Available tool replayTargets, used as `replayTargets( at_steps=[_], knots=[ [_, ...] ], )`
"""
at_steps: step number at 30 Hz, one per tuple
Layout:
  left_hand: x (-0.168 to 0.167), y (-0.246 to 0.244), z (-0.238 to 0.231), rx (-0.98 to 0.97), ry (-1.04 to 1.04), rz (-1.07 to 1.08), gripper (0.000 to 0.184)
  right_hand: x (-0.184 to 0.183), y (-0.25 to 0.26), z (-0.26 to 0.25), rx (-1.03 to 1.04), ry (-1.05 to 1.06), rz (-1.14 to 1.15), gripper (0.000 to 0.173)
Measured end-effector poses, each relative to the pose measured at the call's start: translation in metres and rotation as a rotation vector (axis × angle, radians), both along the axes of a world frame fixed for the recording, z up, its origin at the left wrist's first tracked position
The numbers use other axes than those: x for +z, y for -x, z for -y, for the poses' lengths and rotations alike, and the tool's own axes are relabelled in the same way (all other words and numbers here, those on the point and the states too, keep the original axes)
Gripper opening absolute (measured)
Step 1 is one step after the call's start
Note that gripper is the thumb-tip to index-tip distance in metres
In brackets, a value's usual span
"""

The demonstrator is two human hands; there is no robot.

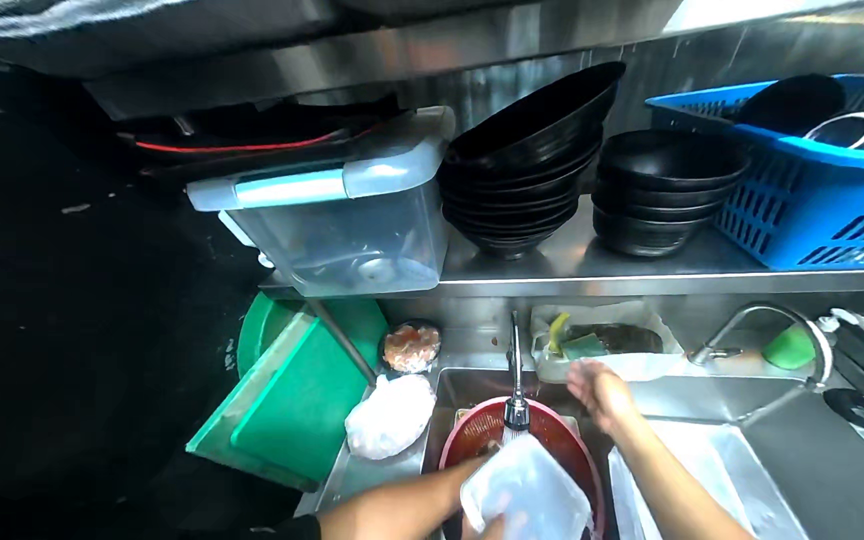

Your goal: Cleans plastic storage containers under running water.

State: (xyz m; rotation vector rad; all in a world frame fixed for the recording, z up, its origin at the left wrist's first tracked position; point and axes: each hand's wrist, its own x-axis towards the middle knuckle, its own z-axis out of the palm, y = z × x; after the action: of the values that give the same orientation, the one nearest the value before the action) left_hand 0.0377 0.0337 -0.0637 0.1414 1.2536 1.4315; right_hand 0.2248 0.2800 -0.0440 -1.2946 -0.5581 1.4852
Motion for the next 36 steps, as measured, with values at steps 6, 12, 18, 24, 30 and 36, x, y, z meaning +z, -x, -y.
replayTargets(
  at_steps=[6, 12, 18, 24, 30, 36],
  knots=[
    [-0.015, -0.016, -0.022, 0.05, 0.07, 0.109, 0.054, -0.071, 0.057, 0.054, 0.178, 0.272, -0.184, 0.031],
    [-0.052, 0.085, -0.082, -0.436, -0.032, -0.222, 0.027, -0.077, 0.081, 0.069, 0.343, 0.347, -0.289, 0.042],
    [0.003, 0.054, -0.063, -0.23, 0.361, -0.16, 0.026, -0.097, 0.1, 0.074, 0.336, 0.401, -0.498, 0.025],
    [-0.114, 0.018, -0.049, 0.134, 0.277, 0.344, 0.031, -0.099, 0.108, 0.075, 0.36, 0.375, -0.28, 0.027],
    [-0.127, 0.026, -0.052, 0.153, 0.301, 0.362, 0.033, -0.074, 0.094, 0.078, 0.286, 0.312, -0.069, 0.031],
    [-0.128, 0.033, -0.061, 0.076, 0.268, 0.325, 0.032, -0.059, 0.046, 0.076, 0.304, -0.268, 0.738, 0.028]
  ],
)
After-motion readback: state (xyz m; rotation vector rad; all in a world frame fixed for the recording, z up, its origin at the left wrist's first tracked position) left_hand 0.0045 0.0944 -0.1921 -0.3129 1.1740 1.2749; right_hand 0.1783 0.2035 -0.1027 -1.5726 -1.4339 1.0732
